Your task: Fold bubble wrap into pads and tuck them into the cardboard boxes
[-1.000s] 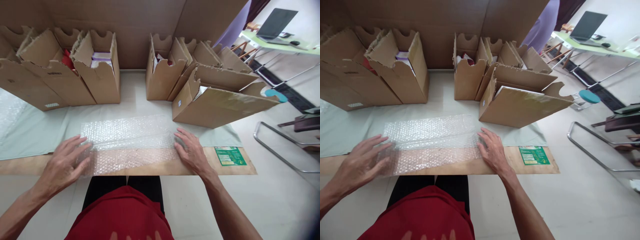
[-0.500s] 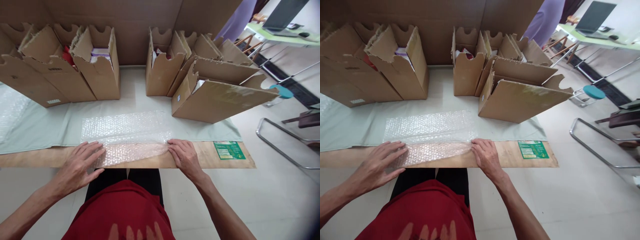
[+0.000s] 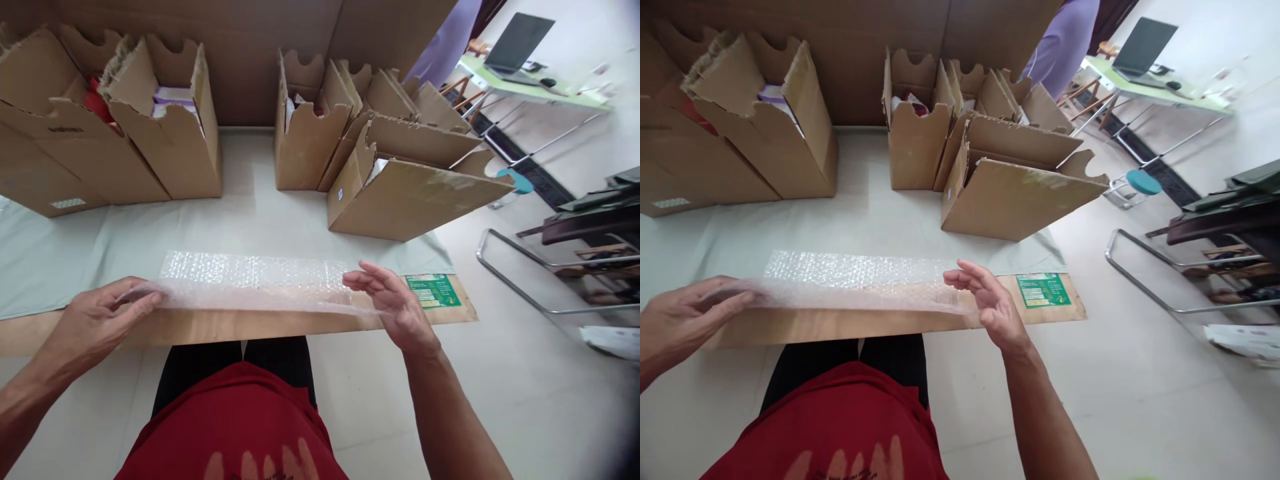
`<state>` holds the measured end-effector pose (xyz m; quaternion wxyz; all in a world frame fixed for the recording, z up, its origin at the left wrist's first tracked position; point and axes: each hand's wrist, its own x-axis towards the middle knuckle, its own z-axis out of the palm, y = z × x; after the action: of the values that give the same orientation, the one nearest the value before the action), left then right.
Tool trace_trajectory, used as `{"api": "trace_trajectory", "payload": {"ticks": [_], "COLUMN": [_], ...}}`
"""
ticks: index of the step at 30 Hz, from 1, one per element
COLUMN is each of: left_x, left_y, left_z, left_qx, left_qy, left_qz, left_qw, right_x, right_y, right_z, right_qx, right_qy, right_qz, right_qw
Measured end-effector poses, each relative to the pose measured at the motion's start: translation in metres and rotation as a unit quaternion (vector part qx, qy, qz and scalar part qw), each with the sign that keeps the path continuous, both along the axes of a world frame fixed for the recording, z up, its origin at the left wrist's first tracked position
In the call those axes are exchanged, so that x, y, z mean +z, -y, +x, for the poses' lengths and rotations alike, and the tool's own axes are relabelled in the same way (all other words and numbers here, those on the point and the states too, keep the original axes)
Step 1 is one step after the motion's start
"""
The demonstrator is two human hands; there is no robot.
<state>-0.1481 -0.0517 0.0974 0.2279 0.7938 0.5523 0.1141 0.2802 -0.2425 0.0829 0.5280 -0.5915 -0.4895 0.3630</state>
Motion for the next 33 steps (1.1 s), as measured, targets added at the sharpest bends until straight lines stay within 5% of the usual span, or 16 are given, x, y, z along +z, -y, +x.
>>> {"api": "trace_trajectory", "payload": {"ticks": [6,12,15,22,26,30,33], "left_x": [-0.007,-0.007,-0.013,-0.015,-0.014,-0.002,0.011], "left_y": [-0.015,-0.015,-0.02,-0.036,-0.033,-0.036,-0.047], "left_z": [0.027,0.041,0.034,0.025,0.029,0.036,0.061], "left_qx": [0.08,0.026,-0.002,0.001,-0.013,-0.048,-0.097], "left_qy": [0.007,-0.097,-0.133,-0.174,-0.153,-0.166,-0.174], "left_qz": [-0.061,0.01,0.085,0.006,0.029,0.065,0.188], "left_qw": [0.995,0.995,0.987,0.985,0.988,0.983,0.962], "right_x": [-0.025,-0.037,-0.035,-0.025,-0.012,0.002,0.003], "right_y": [0.005,-0.008,-0.01,-0.039,-0.055,-0.028,0.01], "right_z": [-0.011,-0.02,-0.015,0.007,0.004,-0.009,-0.029], "right_qx": [-0.116,-0.181,-0.174,-0.095,-0.037,-0.015,-0.011], "right_qy": [0.062,0.268,0.337,0.389,0.385,0.308,0.232], "right_qz": [-0.069,-0.098,-0.103,-0.119,-0.167,-0.166,-0.153], "right_qw": [0.989,0.941,0.92,0.908,0.907,0.937,0.961]}}
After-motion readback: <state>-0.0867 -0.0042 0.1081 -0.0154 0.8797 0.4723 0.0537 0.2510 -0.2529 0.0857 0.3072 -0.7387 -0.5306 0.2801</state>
